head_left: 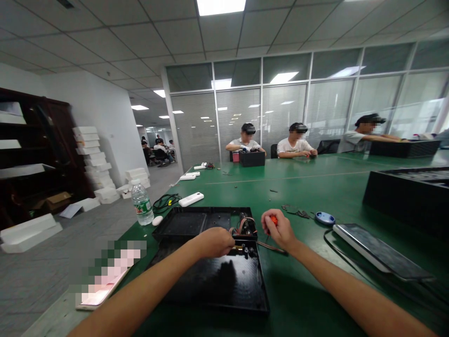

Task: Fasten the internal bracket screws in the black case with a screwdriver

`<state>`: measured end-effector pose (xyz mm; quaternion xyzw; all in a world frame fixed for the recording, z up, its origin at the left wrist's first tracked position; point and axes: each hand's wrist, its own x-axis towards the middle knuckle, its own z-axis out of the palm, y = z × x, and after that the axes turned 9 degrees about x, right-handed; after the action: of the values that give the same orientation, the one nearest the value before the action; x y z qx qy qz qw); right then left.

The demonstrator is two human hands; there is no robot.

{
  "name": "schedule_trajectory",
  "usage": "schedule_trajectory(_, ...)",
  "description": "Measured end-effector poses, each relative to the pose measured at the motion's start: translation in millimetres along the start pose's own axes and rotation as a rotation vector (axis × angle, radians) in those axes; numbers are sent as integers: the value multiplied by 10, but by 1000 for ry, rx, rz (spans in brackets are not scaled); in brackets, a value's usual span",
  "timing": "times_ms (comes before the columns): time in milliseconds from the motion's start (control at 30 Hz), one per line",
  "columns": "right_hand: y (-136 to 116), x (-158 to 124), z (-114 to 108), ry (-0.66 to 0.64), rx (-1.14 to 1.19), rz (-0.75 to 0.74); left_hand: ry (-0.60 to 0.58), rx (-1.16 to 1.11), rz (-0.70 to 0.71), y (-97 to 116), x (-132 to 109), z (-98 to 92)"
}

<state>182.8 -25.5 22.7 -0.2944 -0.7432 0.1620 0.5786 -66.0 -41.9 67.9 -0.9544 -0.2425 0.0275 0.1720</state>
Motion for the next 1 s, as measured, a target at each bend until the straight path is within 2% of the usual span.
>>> schedule_trajectory(133,-16,23,9,87,128,59,87,-151,118,5,278,24)
schedule_trajectory(300,36,67,-84,51,44,129,156,-331,69,26,473,210)
schedule_trajectory(433,73,52,-127,-57,-180,111,189,-372,39,84,496,337)
schedule_trajectory(533,74,34,-118,-76,-235,92,208,-368,16,130,499,390)
schedule_trajectory(633,58,25,-115,-45,-194,81,206,-349,6,160,523,420)
schedule_trajectory(833,92,31,-144,134,-18,112,187,-289,42,174,545,436)
schedule_trajectory(1000,127,51,-102,103,-61,164,197,-175,91,189,507,459)
